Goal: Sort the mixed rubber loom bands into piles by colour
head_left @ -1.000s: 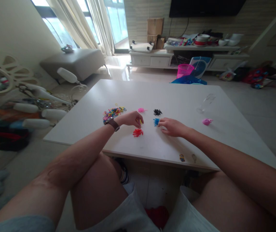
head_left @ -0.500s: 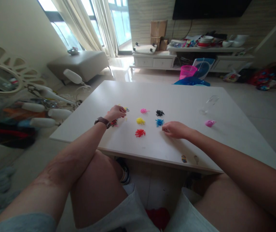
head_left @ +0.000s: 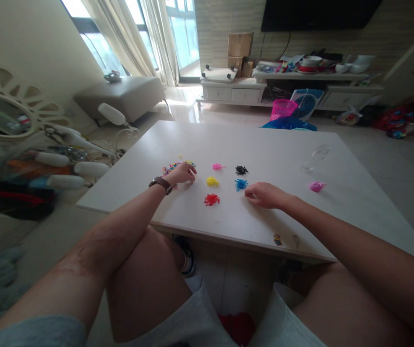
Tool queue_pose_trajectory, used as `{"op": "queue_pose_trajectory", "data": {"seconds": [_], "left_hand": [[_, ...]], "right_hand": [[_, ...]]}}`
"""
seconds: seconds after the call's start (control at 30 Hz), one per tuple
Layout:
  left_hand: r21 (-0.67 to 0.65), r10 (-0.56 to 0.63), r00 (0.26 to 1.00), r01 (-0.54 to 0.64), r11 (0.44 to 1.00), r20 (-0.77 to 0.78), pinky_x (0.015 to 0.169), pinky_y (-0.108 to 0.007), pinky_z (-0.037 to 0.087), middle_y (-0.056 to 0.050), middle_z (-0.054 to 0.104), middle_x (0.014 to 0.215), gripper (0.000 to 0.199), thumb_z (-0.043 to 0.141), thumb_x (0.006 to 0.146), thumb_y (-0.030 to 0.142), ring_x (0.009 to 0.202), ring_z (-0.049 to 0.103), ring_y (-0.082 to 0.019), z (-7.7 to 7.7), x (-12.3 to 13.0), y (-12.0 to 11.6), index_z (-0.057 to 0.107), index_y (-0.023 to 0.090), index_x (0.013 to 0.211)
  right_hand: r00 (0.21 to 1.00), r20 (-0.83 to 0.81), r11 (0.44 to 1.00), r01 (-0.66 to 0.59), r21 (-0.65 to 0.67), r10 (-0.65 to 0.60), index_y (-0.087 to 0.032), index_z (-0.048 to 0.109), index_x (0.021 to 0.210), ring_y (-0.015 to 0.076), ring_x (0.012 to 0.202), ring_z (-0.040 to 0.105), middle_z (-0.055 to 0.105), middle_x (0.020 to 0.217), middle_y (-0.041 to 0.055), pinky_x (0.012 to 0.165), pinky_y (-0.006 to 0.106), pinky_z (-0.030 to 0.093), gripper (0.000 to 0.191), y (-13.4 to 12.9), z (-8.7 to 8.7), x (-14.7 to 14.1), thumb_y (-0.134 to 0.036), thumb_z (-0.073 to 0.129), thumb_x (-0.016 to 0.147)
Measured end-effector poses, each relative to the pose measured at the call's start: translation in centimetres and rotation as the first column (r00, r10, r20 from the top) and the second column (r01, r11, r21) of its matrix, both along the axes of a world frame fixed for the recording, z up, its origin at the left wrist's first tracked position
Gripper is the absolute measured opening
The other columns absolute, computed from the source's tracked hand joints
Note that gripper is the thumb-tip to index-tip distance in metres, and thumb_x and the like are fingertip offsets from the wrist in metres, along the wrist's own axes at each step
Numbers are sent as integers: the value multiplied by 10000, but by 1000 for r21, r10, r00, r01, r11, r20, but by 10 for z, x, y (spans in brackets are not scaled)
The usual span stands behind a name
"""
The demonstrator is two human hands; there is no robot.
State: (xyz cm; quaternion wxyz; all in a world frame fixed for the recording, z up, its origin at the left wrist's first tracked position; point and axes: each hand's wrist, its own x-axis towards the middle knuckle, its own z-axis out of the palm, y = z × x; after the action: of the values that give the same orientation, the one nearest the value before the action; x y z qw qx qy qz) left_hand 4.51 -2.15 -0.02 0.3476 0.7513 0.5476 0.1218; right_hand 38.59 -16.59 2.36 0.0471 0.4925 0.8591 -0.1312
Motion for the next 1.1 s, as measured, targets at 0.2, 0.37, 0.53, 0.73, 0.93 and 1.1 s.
{"op": "queue_pose_trajectory", "data": {"seconds": [0.2,0.37,0.53,0.73,0.93,1.1], "left_hand": [[33,-132,969,128,991,208,589,-247,495,-60,763,762,284,795,639,228,687,692,-178,1,23,1,740,157,909],[7,-169,956,173,985,241,605,-252,503,-66,770,778,296,823,645,200,680,687,-168,5,43,-3,740,142,922],[14,-193,959,194,981,209,622,-257,502,-69,771,793,274,815,668,200,694,683,-167,11,49,-6,753,134,927],[104,-77,986,62,993,149,595,-244,483,-60,744,743,226,779,700,236,681,671,-167,19,30,-1,763,140,903],[158,286,938,-318,935,198,562,-240,480,-73,744,765,236,750,687,245,637,658,-161,24,-5,9,759,132,895],[80,450,854,-484,871,262,543,-213,460,-77,734,769,251,741,663,225,672,673,-162,20,-34,13,748,125,893]], "right_hand": [[1000,-13,1000,-13,6,13,-206,680,765,186,783,621,731,856,61,682,277,350,189,-1,2,0,-195,545,897],[1000,-18,1000,-7,1,7,-207,694,779,188,790,625,737,867,63,683,276,355,191,-2,2,0,-199,547,901],[1000,-20,1000,-4,-10,4,-207,689,785,186,795,632,742,873,65,688,272,358,186,-2,2,1,-206,547,904],[999,-42,1000,-5,-18,4,-204,684,781,183,792,629,743,876,62,692,268,363,181,-2,3,1,-214,551,903],[999,-49,1000,-20,-15,19,-209,682,777,183,786,625,735,861,59,701,270,370,185,0,-1,3,-221,547,903],[999,-51,1000,-19,-7,19,-213,680,768,186,784,623,733,854,57,704,273,371,185,2,-3,4,-221,553,902]]}}
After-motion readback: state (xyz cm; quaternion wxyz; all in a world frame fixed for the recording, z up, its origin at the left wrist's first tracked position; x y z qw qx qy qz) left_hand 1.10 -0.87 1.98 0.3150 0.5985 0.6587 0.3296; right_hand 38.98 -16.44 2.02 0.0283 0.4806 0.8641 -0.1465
